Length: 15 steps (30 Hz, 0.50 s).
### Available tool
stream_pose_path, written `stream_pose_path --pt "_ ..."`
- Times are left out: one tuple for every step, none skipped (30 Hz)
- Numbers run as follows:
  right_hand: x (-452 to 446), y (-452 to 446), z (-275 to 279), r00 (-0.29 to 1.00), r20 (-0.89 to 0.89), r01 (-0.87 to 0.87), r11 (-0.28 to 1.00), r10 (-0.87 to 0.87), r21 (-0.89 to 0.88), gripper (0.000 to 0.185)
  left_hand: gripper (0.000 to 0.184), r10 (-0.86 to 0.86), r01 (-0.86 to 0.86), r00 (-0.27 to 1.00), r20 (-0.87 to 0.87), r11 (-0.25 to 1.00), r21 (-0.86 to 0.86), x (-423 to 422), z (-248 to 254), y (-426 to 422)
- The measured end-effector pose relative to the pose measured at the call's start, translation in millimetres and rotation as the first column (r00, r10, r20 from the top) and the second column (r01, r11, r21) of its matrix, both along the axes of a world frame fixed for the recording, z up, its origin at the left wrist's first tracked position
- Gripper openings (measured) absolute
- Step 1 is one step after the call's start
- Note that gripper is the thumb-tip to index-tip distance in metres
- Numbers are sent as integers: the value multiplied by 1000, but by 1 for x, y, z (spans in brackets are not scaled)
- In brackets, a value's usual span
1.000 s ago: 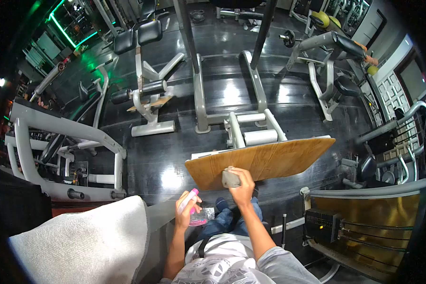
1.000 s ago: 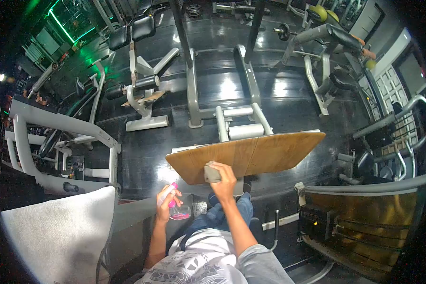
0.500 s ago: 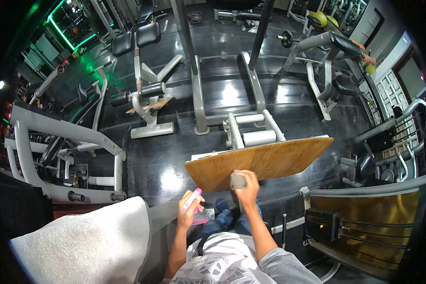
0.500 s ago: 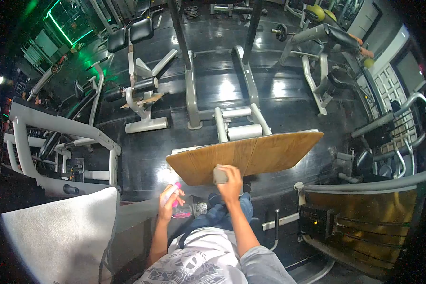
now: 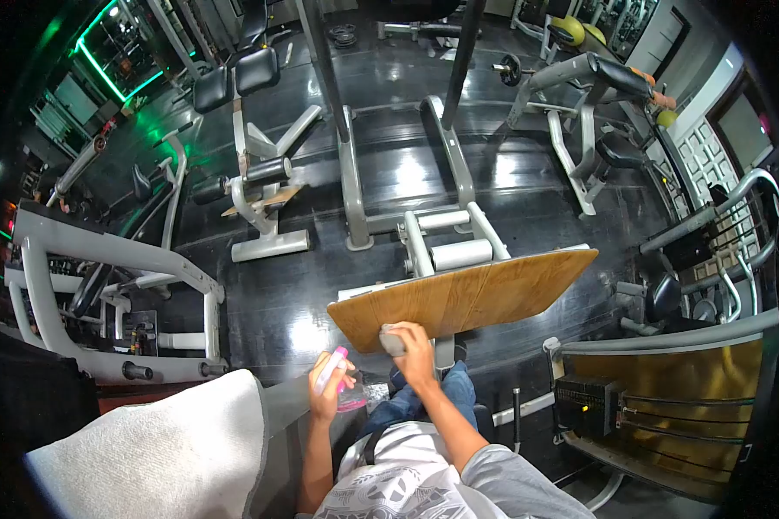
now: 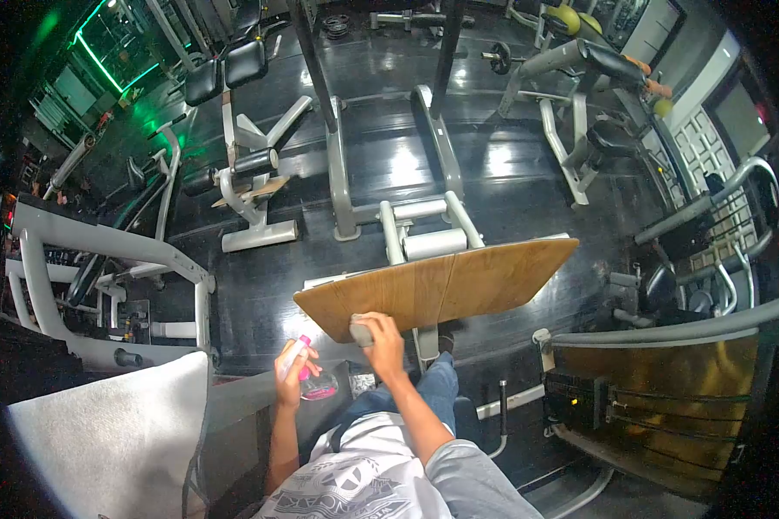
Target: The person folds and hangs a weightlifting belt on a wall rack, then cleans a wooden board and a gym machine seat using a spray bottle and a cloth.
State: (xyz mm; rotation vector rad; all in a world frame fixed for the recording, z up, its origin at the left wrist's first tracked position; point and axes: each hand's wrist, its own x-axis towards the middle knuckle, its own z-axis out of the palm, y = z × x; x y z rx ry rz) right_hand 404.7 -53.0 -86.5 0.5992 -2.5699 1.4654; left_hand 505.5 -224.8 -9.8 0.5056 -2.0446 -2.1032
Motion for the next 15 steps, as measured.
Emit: stream_pose_path --pt "-7 10 2 999 -23 47 999 -48 -17 42 32 -1 1 1000 0 1000 2 1 0 0" --pt "-11 23 6 996 -25 83 996 -83 -20 42 32 1 -1 1000 4 1000 7 2 -2 0" --pt "-17 34 15 992 -29 119 993 -119 -22 41 32 2 -1 1000 -4 1000 12 2 -4 0" --pt "-23 47 16 988 -58 144 989 -144 -18 41 32 3 -2 1000 -13 1000 17 1 -5 1" --pt "-30 60 17 982 -88 167 986 -167 -14 40 32 6 -6 1000 -11 1000 22 0 -4 3" --pt "-35 68 22 968 -123 215 975 -219 -50 40 32 -4 4 1000 1 1000 29 -1 1 6" --pt "-39 74 29 953 -134 263 961 -273 -84 40 32 -13 13 1000 14 999 35 -2 3 9" --pt "-43 76 32 946 -144 280 955 -291 -95 40 32 -8 8 1000 17 999 39 -1 4 11" --pt "-46 77 35 938 -154 297 949 -311 -107 39 29 -15 14 1000 17 998 59 -2 4 14" --pt "-46 74 37 938 -183 279 955 -293 -99 38 27 -25 24 1000 17 997 79 -2 4 16" --pt "-44 66 39 937 -213 264 960 -277 -90 37 27 -28 26 999 19 996 80 -1 4 18" --pt "-42 56 33 944 -206 235 964 -257 -129 36 27 -32 29 999 31 996 89 0 4 20" --pt "-39 45 32 957 -208 181 976 -204 -122 37 27 -35 31 999 41 995 95 0 3 22" --pt "-36 33 32 965 -203 144 982 -167 -127 37 27 -38 34 998 40 995 92 0 2 23" --pt "-32 25 32 971 -198 106 986 -131 -132 37 28 -44 40 998 44 995 89 1 1 26"
